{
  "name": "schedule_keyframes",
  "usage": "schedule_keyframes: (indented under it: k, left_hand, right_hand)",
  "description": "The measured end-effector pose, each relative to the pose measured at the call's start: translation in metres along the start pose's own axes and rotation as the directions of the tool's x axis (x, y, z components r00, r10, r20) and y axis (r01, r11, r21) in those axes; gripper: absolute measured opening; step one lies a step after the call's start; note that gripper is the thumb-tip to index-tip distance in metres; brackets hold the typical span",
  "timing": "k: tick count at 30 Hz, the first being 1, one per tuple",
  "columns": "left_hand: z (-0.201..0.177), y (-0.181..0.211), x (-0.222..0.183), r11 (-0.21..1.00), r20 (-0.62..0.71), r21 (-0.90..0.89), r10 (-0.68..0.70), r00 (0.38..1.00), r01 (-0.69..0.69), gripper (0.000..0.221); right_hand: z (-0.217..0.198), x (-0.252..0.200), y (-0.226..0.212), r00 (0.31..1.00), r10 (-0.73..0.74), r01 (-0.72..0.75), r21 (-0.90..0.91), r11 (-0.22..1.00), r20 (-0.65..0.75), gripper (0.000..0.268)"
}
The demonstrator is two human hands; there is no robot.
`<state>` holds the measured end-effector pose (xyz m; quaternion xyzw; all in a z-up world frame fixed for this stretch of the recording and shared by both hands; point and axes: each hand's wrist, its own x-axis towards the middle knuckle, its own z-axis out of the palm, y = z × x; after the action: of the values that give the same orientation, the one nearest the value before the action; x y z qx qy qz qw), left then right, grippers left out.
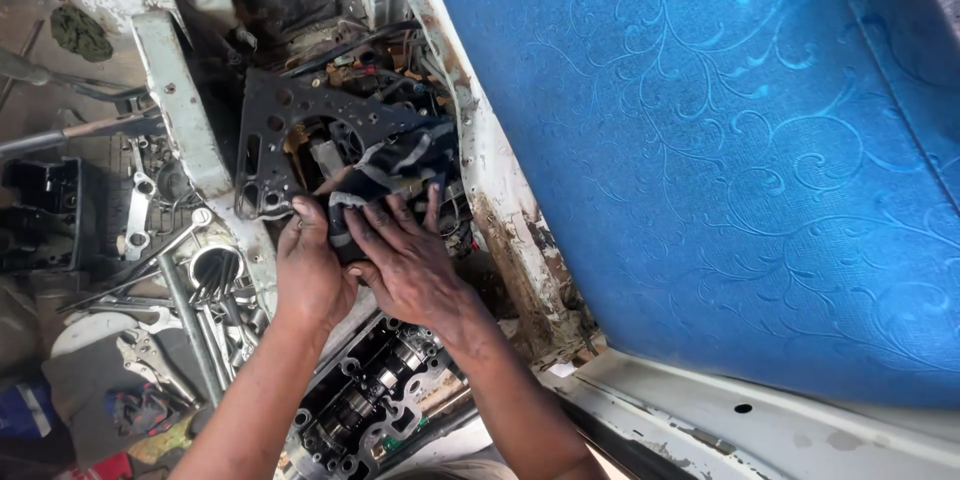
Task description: The recorder is inspecting and cleaning an engine cylinder head gasket during vehicle maintenance.
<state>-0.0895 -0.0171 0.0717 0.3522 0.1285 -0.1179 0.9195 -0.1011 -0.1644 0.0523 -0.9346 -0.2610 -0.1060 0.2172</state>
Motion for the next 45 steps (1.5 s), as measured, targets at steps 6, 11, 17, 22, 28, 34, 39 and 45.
schedule_keyframes:
  k: [6,11,17,22,28,34,39,45]
  left_hand:
    - [-0.014,-0.019,-0.017,0.995,-0.031,0.08,0.056,0.998,-0.054,0.05]
    - [-0.012,-0.013,-0.031,0.969,0.086,0.146,0.187,0.979,-0.198,0.05]
    - [-0.01,0.007,-0.042,0.989,-0.007,0.121,0.088,0.996,-0.087,0.052]
    - [-0.019,0.005,-0.041,0.985,0.036,0.168,0.022,0.999,-0.027,0.055]
    - [-0.037,0.018,-0.046,0.841,0.113,0.54,-0.077,0.991,0.003,0.057]
    - [-0.065,0.036,-0.075,0.579,0.085,0.811,-0.255,0.963,0.082,0.057]
    - [-0.074,0.038,-0.086,0.539,0.078,0.836,-0.303,0.95,0.103,0.059]
    - [-0.096,0.042,-0.093,0.628,-0.085,0.727,-0.319,0.944,0.278,0.06]
  right_hand:
    - [-0.016,0.046,0.03,0.991,0.08,-0.085,-0.041,0.996,-0.11,0.064]
    - [-0.004,0.057,0.102,0.952,0.163,-0.108,0.213,0.971,-0.26,0.048]
    - [0.007,0.014,0.157,0.799,0.573,-0.355,0.627,0.694,-0.182,0.045]
    - [-0.05,0.023,0.076,0.792,0.077,0.382,0.59,0.711,-0.605,0.043]
    - [-0.04,0.025,0.046,0.983,0.033,0.055,0.466,0.883,-0.179,0.068]
    - [0.055,-0.08,0.059,0.989,0.149,-0.101,0.836,0.539,0.023,0.028]
    - [0.044,-0.104,0.027,0.945,0.312,-0.024,0.932,0.361,-0.096,0.041]
    - [0.006,-0.136,0.003,0.978,0.197,-0.028,0.897,0.441,-0.066,0.064]
